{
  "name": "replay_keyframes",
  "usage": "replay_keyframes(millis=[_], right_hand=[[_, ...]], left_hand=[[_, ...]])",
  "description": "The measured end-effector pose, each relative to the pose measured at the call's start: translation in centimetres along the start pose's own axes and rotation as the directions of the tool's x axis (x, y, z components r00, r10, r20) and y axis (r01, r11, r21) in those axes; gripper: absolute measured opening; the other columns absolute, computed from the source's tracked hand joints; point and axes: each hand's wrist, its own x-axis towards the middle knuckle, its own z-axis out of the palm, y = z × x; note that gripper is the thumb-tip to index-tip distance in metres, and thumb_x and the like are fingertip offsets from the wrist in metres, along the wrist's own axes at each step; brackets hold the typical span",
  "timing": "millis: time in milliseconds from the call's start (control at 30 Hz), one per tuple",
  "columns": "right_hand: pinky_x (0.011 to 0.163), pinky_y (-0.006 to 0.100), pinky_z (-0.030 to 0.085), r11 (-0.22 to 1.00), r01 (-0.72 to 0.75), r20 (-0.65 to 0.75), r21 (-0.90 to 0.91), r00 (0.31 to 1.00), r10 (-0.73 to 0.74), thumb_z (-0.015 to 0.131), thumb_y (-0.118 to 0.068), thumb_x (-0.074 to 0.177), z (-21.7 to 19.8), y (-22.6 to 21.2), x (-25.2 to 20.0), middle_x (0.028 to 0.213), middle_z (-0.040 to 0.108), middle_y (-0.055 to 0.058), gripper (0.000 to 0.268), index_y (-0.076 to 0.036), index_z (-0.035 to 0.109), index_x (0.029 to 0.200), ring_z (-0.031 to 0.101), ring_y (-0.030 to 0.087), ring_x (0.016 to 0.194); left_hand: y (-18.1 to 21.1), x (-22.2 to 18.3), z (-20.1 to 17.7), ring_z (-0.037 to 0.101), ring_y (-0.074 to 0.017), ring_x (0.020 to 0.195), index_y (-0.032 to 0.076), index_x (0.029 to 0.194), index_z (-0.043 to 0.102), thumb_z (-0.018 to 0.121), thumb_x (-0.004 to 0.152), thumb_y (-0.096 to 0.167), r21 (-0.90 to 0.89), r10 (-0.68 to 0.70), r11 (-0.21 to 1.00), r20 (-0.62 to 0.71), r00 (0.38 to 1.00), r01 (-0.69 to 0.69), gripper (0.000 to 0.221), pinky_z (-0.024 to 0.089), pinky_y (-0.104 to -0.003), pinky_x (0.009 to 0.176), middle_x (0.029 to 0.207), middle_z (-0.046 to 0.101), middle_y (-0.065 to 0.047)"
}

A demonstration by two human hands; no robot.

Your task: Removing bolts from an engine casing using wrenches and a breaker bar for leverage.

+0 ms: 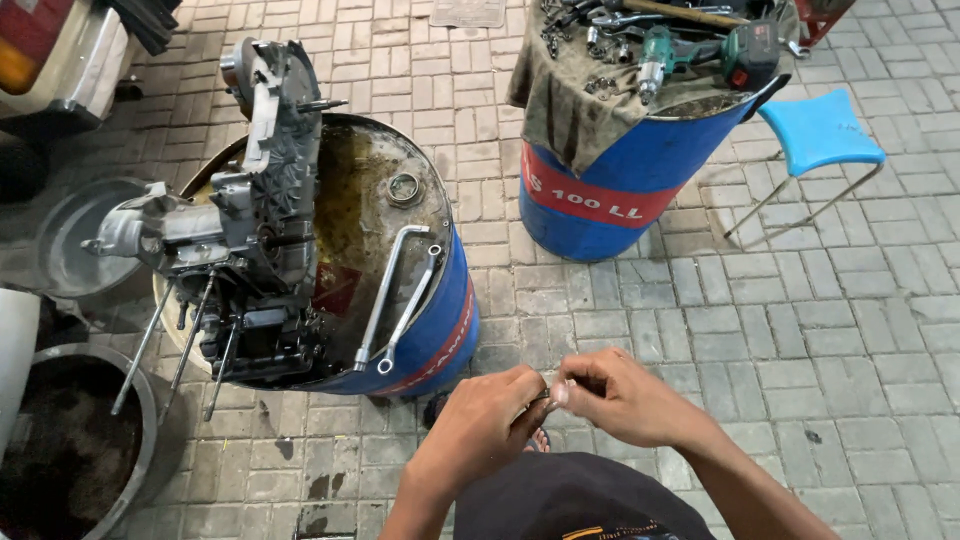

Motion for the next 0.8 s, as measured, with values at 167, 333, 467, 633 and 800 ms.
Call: replay_keyframes(millis=[167,333,467,633,800], right_hand=[[0.047,0.032,0.027,0.999,-0.027,-0.042,0.024,0.999,0.028,0.045,-0.050,0.105,-0.2,2.6,1.2,0.049,0.039,-0.002,0.062,-0.013,0.040,0.056,0.032,0.011,0.045],[0.054,0.031,0.034,0.990,-0.135,-0.051,0.029,0.989,0.137,0.061,-0.045,0.096,-1.8,2.0,4.0,0.058,0.050,-0.003,0.041,-0.012,0.063,0.071,0.043,0.010,0.053],[0.048,0.032,0.036,0.973,-0.209,-0.093,0.101,0.972,0.218,0.055,-0.050,0.098,-3.8,1.6,7.1,0.056,0.052,0.002,0.054,-0.010,0.055,0.061,0.043,0.013,0.049],[0.048,0.031,0.028,0.960,-0.201,-0.123,0.193,0.966,0.227,0.058,-0.042,0.103,-6.8,3.6,11.5,0.053,0.039,0.000,0.053,-0.010,0.053,0.061,0.033,0.011,0.049],[0.057,0.031,0.030,0.917,-0.207,-0.195,0.340,0.939,0.284,0.068,-0.047,0.094,-9.7,3.3,16.1,0.063,0.040,0.000,0.039,-0.009,0.066,0.082,0.035,0.013,0.057]], left_hand=[[-0.4,1.4,0.3,0.059,-0.0369,0.066,0.011,0.090,0.051,0.058,0.105,0.029,0.019,-0.029,0.999,-0.008,1.000,0.029,0.025,0.039,-0.051,0.053,0.084,0.062,-0.007],[-2.9,3.8,-0.1,0.059,-0.0332,0.065,0.011,0.085,0.050,0.062,0.100,0.022,-0.002,0.007,1.000,-0.089,0.996,-0.007,0.022,0.038,-0.048,0.050,0.079,0.061,-0.005],[-5.9,7.0,-1.0,0.051,-0.0264,0.057,0.010,0.082,0.047,0.063,0.105,0.025,0.004,0.068,0.998,-0.162,0.984,-0.068,0.032,0.036,-0.043,0.047,0.074,0.056,-0.003],[-9.0,12.5,-4.4,0.057,-0.0300,0.063,0.010,0.085,0.051,0.061,0.105,0.025,-0.039,0.099,0.994,-0.097,0.990,-0.103,0.026,0.040,-0.044,0.054,0.079,0.060,-0.005],[-13.1,18.1,-6.6,0.053,-0.0275,0.059,0.013,0.081,0.044,0.063,0.099,0.013,-0.008,0.169,0.985,-0.079,0.983,-0.170,0.026,0.036,-0.043,0.047,0.076,0.052,-0.003]])
